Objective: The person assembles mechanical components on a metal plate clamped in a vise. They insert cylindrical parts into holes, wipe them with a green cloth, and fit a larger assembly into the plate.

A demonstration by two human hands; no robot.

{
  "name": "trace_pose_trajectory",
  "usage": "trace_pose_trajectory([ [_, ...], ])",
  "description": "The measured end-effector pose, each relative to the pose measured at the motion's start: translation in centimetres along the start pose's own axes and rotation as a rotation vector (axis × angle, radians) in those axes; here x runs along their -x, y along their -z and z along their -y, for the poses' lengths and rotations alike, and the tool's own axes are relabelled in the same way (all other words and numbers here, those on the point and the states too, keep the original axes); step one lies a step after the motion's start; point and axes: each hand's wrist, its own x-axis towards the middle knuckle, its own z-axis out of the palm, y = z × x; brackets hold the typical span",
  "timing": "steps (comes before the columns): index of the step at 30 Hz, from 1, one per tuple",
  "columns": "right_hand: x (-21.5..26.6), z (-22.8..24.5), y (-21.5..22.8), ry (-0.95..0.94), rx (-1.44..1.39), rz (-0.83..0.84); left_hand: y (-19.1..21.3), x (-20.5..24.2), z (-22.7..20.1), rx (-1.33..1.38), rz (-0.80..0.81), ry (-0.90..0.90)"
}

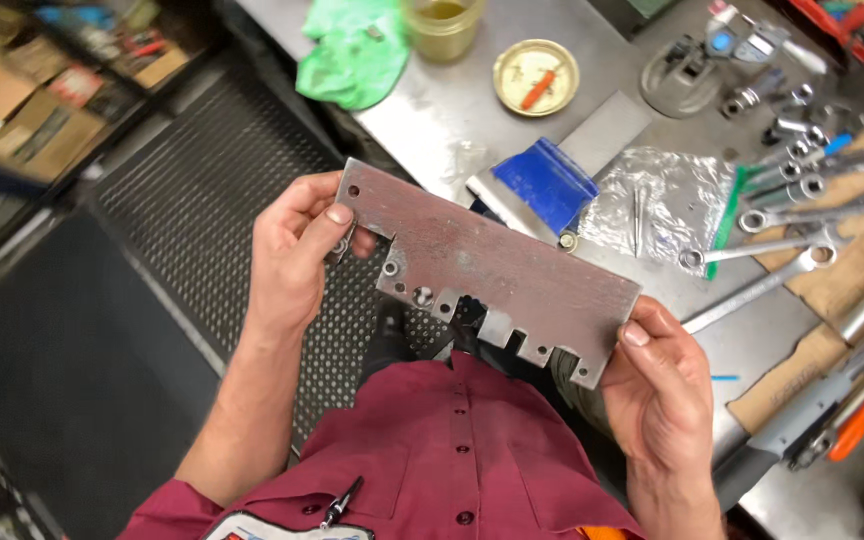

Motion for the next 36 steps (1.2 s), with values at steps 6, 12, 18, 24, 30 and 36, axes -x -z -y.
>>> trace_pose_trajectory([
  [6,-1.1,-3.2,-3.6,-0.011,-0.039,-0.183,2.7,-8.3,2.0,0.066,0.225,0.144],
  [12,-1.5,-6.0,-7.6,0.046,0.052,-0.396,5.9,-14.0,6.0,0.171,0.394,0.322],
  [18,-2.4,-12.0,-6.6,0.163,0.277,-0.651,7.3,-16.2,10.1,0.257,0.539,0.381],
  [24,-4.2,-12.7,-6.7,-0.007,0.812,-0.747,8.3,-16.6,12.9,0.235,0.553,0.459],
  [30,-4.5,-11.5,-6.2,-0.051,0.946,-0.636,8.4,-16.4,13.6,0.252,0.486,0.467],
  [36,-3.0,-20.7,-3.8,-0.342,1.066,-0.762,8.1,-15.3,11.8,0.216,0.461,0.448],
])
